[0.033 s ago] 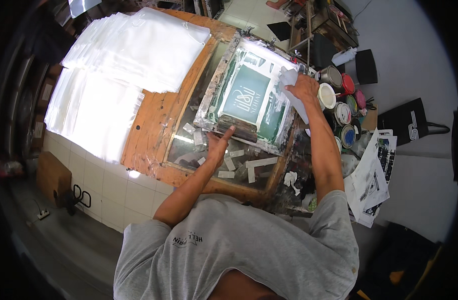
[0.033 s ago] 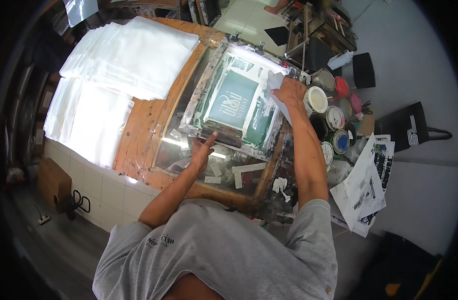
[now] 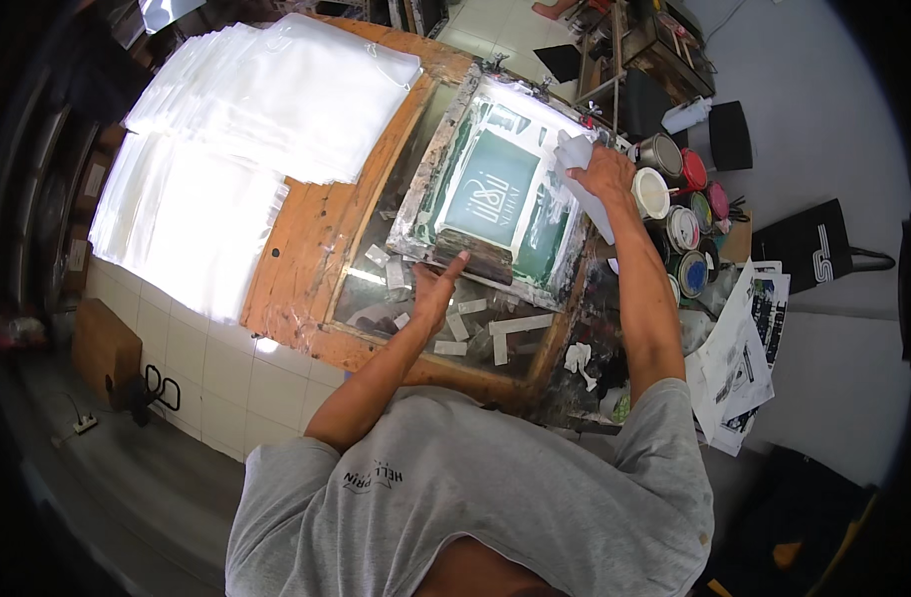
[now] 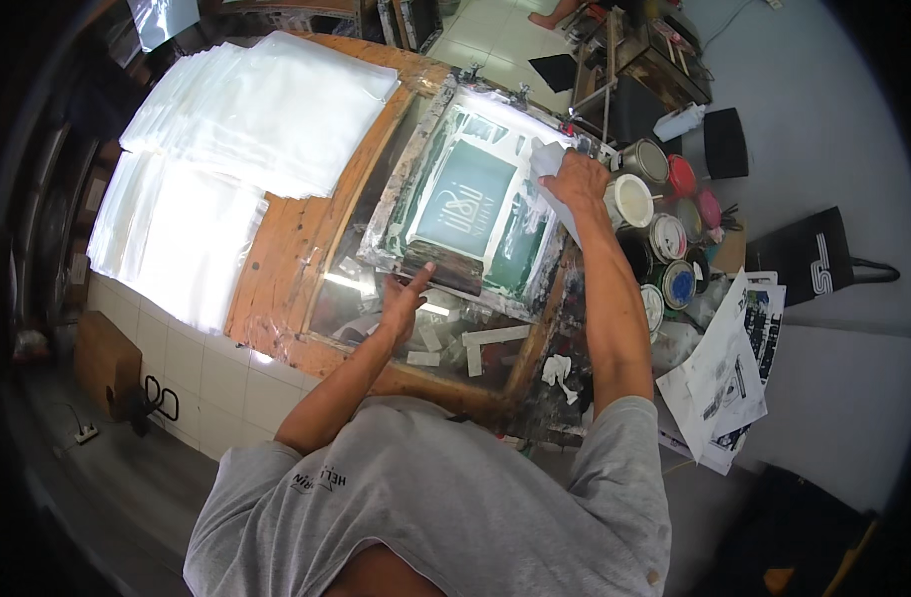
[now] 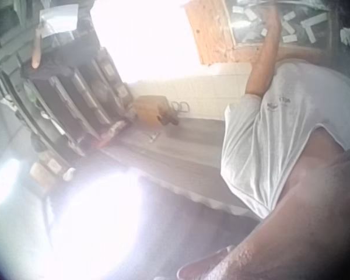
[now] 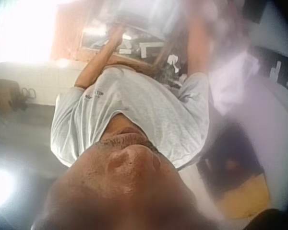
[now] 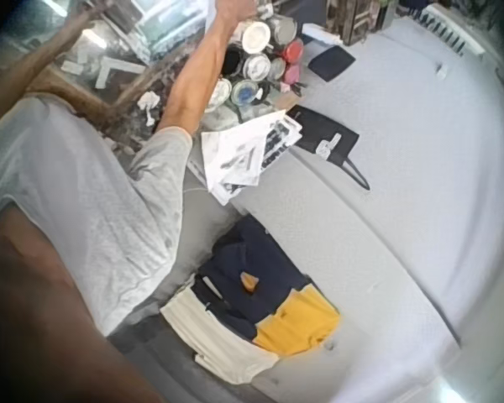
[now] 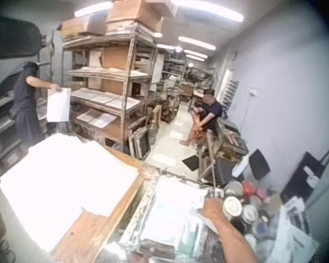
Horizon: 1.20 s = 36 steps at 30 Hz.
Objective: The person performs screen printing on white tote bags. They place a bag on the press, pull ink across the screen with a squeegee, lift the screen, and remove the printed bag. This cycle repeats for multiple bags.
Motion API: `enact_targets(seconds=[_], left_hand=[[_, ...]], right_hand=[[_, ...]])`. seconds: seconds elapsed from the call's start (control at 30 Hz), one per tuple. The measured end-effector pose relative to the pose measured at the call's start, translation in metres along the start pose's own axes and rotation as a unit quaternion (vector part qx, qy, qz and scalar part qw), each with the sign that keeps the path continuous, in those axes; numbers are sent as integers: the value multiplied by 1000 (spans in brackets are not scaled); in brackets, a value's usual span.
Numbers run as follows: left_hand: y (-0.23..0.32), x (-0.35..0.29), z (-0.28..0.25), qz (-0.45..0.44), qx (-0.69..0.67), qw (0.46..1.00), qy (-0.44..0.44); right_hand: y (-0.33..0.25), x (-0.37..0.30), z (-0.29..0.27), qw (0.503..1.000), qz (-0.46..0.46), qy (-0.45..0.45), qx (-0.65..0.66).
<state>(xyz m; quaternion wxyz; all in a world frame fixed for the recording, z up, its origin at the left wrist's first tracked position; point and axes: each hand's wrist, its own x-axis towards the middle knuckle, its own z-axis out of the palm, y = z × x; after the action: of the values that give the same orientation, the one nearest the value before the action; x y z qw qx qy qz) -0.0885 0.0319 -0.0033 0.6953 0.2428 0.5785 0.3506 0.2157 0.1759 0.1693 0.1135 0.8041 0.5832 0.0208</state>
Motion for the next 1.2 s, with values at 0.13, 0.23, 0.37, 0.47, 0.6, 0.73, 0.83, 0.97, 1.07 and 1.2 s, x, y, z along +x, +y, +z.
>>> enact_targets(seconds=[0.13,0.23,0.37,0.47,0.6,0.73,0.83,0.97,1.07,1.2], left_hand=[[-6,3,-1,13,-4,1000,-5],[4,-6,0,13,-6,1000,-5],[18,-17,2,-3,-13,1000,-6],[17,-17,2,-6,0,1000,4],[14,-12,-1,-24,24,999,-22],[22,-18,2,-27,12,1000,-1],[21,-15,0,-32,23,999,-15],[3,-5,1,5,39,999,31],[17,-12,0,-25,5,1000,-12],[12,-8,1,-36,5,999,-8]], right_hand=[[-17,23,-12,999,-49,15,-3],[-17,40,-17,997,-73,-1,-10],[-8,54,-22,992,-93,-15,-82],[-6,58,-34,980,-103,-48,-161],[-8,73,-32,979,-101,-56,-167],[-32,77,-45,986,-115,-22,-118],[-41,81,-43,987,-131,24,-86],[-50,80,-45,986,-146,19,-83],[-38,81,-38,981,-153,23,-114],[-15,77,-40,976,-126,-31,-176]])
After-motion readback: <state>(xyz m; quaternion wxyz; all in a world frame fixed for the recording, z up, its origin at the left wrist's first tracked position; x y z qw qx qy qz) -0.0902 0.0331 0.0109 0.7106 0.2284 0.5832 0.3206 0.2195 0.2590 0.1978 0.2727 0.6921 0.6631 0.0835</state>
